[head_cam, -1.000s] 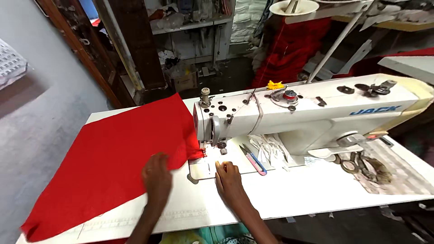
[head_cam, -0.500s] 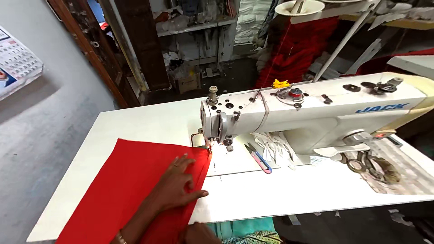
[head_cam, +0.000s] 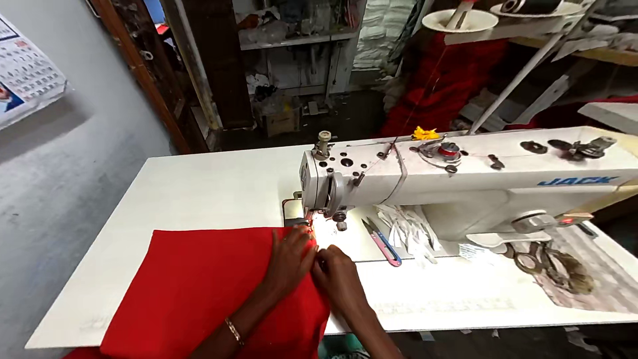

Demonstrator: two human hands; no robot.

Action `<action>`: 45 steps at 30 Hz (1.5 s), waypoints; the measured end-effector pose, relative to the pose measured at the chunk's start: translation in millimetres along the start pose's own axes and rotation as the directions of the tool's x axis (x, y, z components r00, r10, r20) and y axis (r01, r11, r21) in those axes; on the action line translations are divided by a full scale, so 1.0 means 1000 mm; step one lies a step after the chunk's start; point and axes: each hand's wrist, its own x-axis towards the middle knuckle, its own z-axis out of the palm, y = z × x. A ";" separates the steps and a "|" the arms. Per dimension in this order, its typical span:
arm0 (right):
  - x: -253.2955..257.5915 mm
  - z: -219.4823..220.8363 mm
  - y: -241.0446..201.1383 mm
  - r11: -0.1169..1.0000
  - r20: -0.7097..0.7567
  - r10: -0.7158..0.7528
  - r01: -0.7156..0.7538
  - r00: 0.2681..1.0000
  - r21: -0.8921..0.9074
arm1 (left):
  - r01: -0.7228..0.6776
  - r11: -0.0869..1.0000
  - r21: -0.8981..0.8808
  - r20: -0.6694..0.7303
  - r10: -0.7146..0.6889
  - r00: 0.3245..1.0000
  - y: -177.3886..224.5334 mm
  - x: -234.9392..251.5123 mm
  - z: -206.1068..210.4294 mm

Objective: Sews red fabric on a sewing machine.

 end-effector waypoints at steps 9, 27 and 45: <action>-0.038 -0.158 0.143 0.877 -0.458 0.151 -0.332 0.876 -0.347 | -0.060 0.983 0.175 0.106 0.042 0.993 -0.021 0.001 0.006; -0.001 -0.014 0.017 0.992 -0.067 0.115 -0.112 0.991 0.050 | 0.141 0.982 0.126 0.490 -0.185 0.852 0.059 -0.029 -0.024; -0.007 0.019 0.009 0.999 -0.233 0.032 -0.022 0.972 0.044 | -0.039 0.962 -0.269 0.363 0.139 0.922 0.056 -0.098 -0.020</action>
